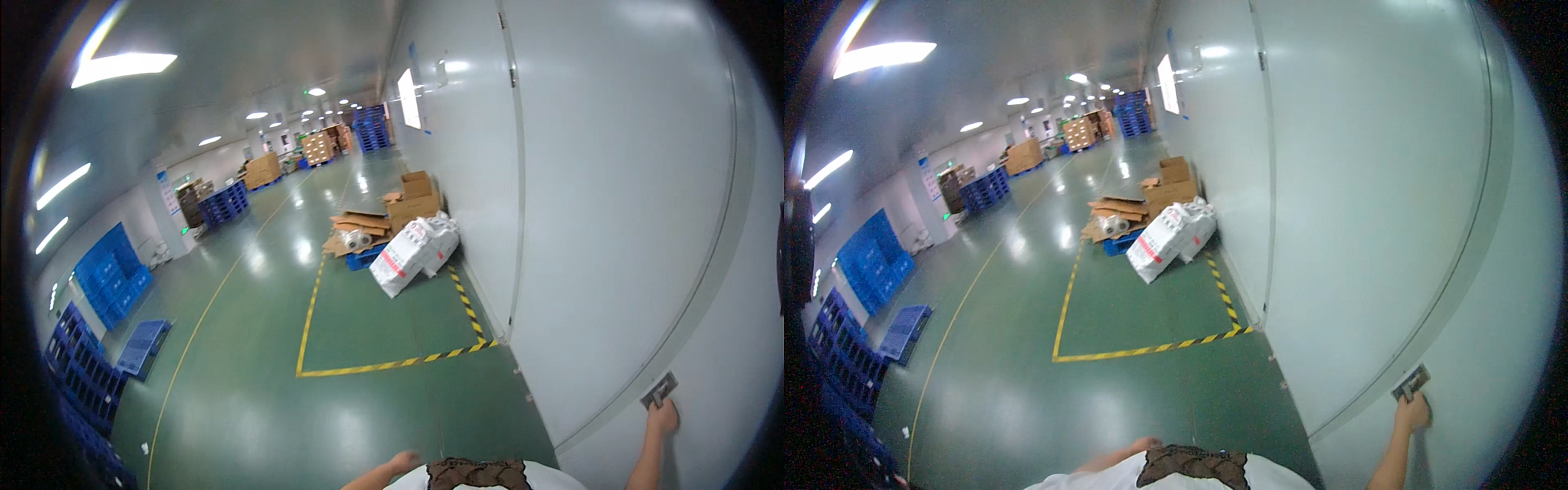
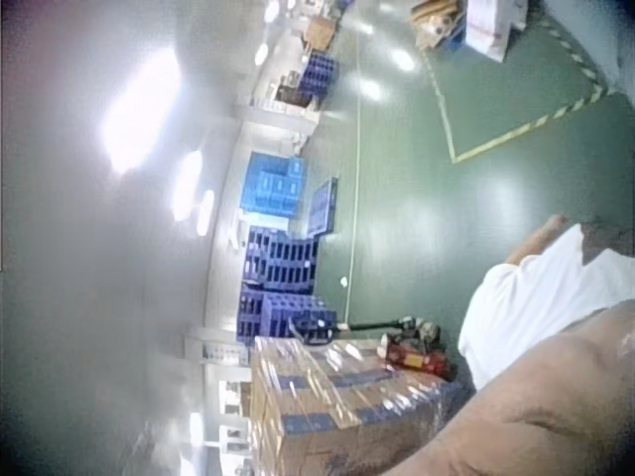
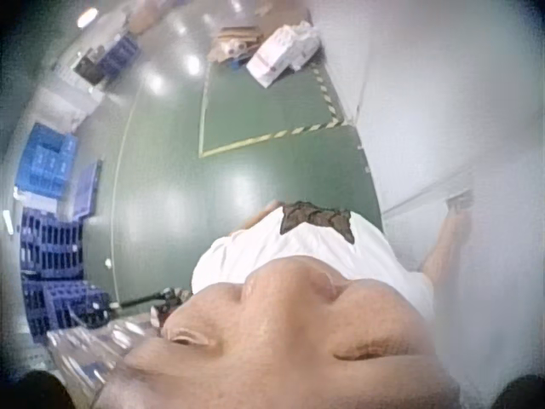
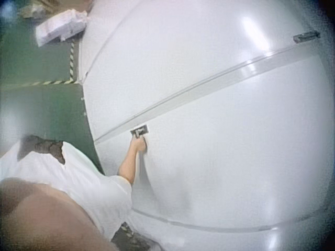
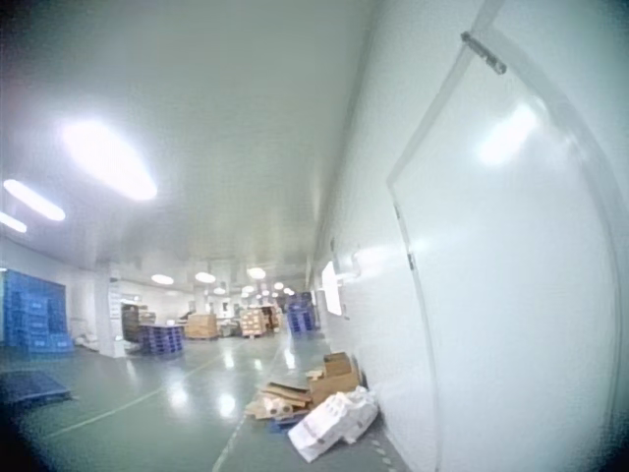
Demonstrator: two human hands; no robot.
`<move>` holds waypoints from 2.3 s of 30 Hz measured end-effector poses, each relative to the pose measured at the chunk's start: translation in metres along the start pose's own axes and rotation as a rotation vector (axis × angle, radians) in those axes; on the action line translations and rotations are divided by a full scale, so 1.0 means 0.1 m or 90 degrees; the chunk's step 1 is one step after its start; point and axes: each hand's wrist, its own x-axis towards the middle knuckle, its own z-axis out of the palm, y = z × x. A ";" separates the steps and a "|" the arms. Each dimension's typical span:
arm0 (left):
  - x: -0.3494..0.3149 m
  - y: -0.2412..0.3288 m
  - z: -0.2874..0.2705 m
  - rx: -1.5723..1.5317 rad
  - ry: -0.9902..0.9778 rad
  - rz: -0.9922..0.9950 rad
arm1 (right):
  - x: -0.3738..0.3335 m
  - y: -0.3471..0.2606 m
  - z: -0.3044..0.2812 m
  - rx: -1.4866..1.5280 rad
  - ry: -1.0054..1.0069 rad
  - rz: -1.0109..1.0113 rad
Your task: The person places white plastic items into a large cardboard box, moves several boxes to a sealing machine, and then pulls a loaded pallet jack through a warehouse into a storage area.
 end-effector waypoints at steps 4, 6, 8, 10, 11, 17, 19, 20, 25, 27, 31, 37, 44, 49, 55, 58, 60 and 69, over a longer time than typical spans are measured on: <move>1.04 0.07 -0.41 0.102 -0.235 -0.009 | -0.02 0.37 0.50 0.210 0.193 0.155; 1.69 0.21 -0.66 0.121 -0.233 0.042 | -0.05 0.27 0.61 0.164 0.217 0.179; 2.54 0.65 -1.04 0.136 -0.191 0.148 | -0.14 0.35 0.69 0.150 0.270 0.200; 3.17 1.09 -1.54 0.155 -0.098 0.272 | -0.40 -0.10 0.40 0.091 0.205 0.261; 3.56 1.35 -1.67 0.169 -0.041 0.375 | -0.58 -0.16 0.35 -0.004 0.182 0.257; 4.73 3.61 -1.82 -0.129 -0.241 0.593 | -2.10 -0.90 -0.53 -0.092 0.424 0.181; 5.15 3.89 -1.32 -0.214 -0.203 0.749 | -2.63 -1.18 -0.70 -0.088 0.421 0.362; 4.71 4.36 -1.36 -0.099 -0.096 0.896 | -2.82 -1.28 -0.71 -0.072 0.409 0.493; 3.29 5.99 -1.99 -0.017 0.017 1.240 | -2.81 -1.12 -0.36 0.534 0.477 0.849; 3.15 6.31 -1.96 -0.089 0.052 1.287 | -2.50 -0.89 -0.06 0.991 0.558 0.842; 3.27 6.88 -1.51 -0.129 0.295 1.316 | -0.97 -0.92 -0.85 1.273 0.600 0.478; 3.50 6.84 -1.75 0.192 0.196 1.243 | 2.00 -2.01 -4.13 0.480 0.620 -0.353; 3.27 6.79 -1.42 0.069 0.116 1.263 | 3.36 -3.04 -6.80 0.495 0.656 -0.680; 3.20 6.76 -1.40 0.012 0.106 1.188 | 3.66 -2.84 -7.15 0.365 0.648 -0.740; 3.40 6.71 -1.07 -0.206 0.140 1.174 | 3.27 -2.93 -6.08 0.141 0.823 -0.439; 3.48 6.73 -1.55 0.018 0.190 1.257 | 3.19 -2.62 -4.87 -0.150 0.887 -0.286; 3.70 6.77 -1.47 0.013 0.224 1.297 | 2.87 -2.25 -3.80 -0.083 0.787 -0.214; 3.93 6.37 -1.06 0.027 -0.085 1.508 | 1.60 -1.58 -1.06 0.649 0.406 0.135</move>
